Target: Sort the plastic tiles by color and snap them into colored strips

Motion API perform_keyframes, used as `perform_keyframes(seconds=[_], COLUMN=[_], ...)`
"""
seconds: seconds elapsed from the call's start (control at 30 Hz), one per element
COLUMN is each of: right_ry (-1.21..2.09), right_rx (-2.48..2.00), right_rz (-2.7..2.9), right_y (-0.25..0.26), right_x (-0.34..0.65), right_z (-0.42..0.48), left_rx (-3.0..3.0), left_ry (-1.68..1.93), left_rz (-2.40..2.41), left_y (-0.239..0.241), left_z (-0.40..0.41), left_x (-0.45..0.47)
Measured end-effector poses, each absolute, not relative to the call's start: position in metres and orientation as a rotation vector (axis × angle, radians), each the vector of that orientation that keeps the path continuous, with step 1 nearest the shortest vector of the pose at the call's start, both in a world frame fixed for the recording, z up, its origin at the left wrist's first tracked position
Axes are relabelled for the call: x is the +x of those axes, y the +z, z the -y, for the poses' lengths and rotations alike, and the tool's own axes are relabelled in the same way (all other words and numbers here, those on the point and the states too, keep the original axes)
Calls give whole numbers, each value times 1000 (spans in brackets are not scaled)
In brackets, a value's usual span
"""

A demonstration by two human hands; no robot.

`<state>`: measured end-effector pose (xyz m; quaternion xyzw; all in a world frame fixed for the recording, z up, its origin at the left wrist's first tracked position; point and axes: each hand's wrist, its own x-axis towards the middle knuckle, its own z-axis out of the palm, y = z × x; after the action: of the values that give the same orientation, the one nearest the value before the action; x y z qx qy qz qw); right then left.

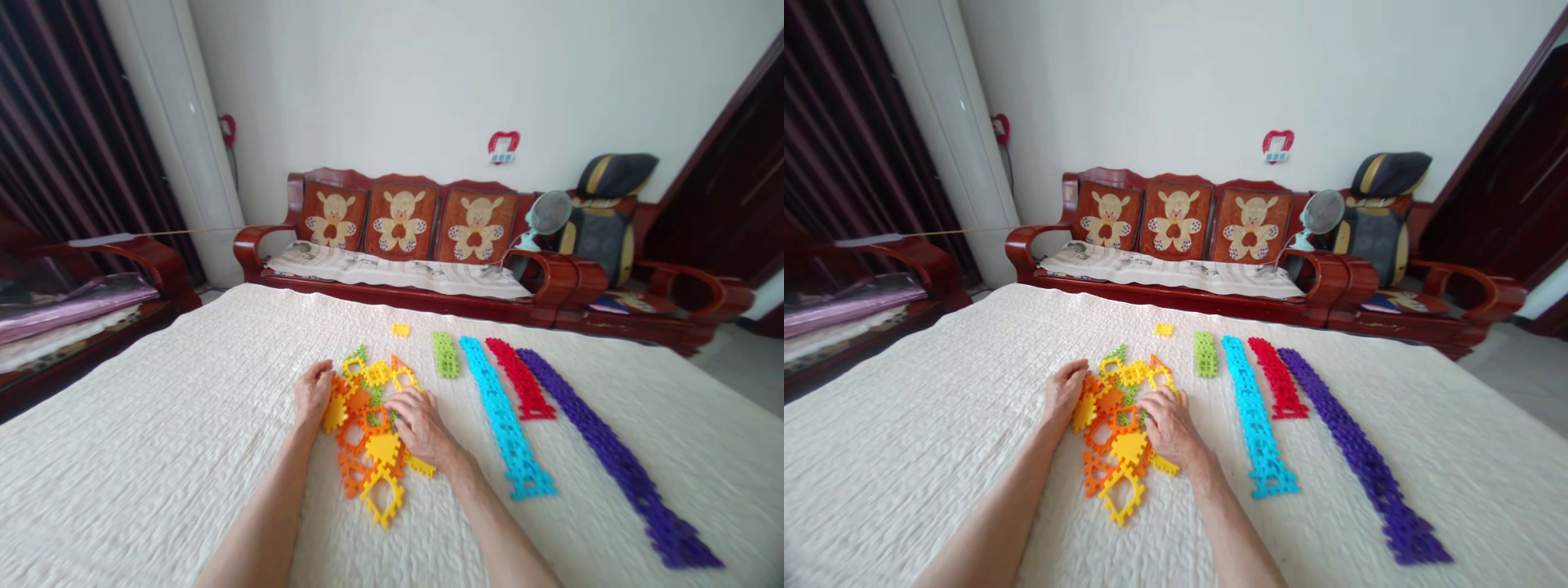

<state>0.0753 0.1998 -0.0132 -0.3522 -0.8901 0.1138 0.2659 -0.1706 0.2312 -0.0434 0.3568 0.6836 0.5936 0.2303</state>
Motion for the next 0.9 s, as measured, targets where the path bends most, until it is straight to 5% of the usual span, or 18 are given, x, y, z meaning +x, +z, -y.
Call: perform_keyframes(seconds=[0.43, 0.67, 0.9], right_ry=[251, 790, 388], right_rx=[-1260, -1310, -1428], right_rz=[1657, 1633, 1568], right_y=[-26, -13, -15], right_x=[103, 107, 116], right_z=[-228, -221, -225], left_rx=[993, 992, 1004], left_ry=[1622, 1585, 1587], left_rz=[-1909, -1929, -1929], left_y=[-45, -40, -42], left_z=[-233, -231, -231], left_x=[-172, -170, -171])
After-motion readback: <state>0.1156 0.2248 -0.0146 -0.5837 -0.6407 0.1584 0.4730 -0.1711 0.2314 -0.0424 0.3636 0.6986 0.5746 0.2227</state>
